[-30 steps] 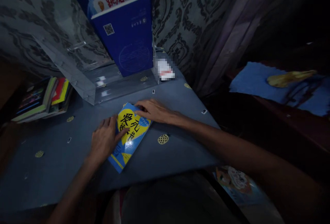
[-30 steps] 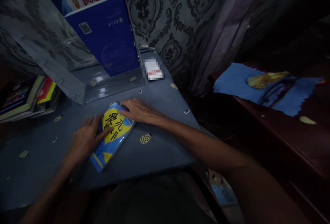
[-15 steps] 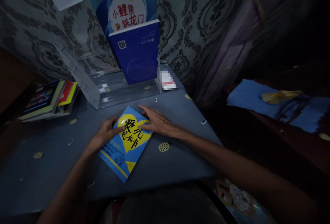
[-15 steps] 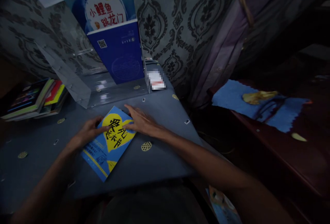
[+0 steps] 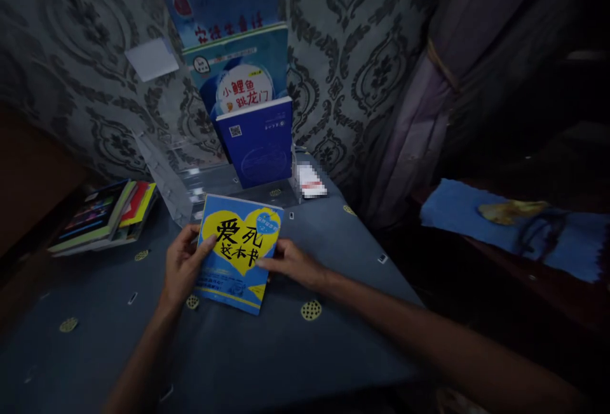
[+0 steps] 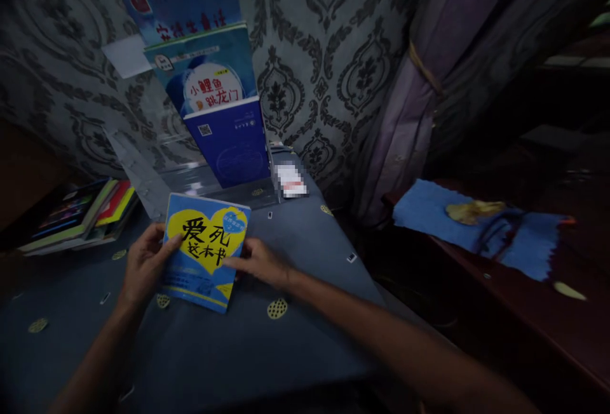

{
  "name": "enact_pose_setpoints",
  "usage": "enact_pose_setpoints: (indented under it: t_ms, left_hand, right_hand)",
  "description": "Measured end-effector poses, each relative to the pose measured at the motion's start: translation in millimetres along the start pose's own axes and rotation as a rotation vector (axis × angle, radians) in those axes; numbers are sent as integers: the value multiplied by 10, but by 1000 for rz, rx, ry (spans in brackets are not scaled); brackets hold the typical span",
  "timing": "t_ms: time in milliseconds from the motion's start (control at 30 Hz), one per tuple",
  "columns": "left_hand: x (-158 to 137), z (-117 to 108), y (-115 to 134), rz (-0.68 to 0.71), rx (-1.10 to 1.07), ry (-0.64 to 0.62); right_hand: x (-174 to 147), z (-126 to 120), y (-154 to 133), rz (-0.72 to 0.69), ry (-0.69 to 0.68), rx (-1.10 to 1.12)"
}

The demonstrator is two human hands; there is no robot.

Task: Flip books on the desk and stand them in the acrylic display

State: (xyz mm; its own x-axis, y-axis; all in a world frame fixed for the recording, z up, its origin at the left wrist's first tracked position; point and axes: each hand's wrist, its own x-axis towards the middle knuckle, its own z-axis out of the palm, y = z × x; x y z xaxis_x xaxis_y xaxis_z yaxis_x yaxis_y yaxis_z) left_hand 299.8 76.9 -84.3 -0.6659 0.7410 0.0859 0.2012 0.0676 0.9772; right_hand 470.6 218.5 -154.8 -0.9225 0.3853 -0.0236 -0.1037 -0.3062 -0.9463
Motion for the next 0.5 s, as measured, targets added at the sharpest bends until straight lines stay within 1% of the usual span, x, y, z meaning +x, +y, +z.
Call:
enact_pose_setpoints:
  t_ms: [67, 167, 233, 333, 500]
  left_hand:
    - [-9, 12, -22, 80, 2, 25]
    - [-6, 41, -74, 214, 1, 58]
    - [-1, 84, -129, 266, -17, 56]
    - [-12, 180, -246, 252, -30, 57]
    - [-88, 309, -454, 222, 6, 104]
  right_hand:
    - [-46, 16, -34, -96, 7, -151]
    - [-113, -25, -151, -266, 109, -471]
    - [-152, -72, -233, -369, 156, -685]
    - [-180, -124, -279, -490, 174, -885]
    - [-191, -78, -163, -543, 249, -1103]
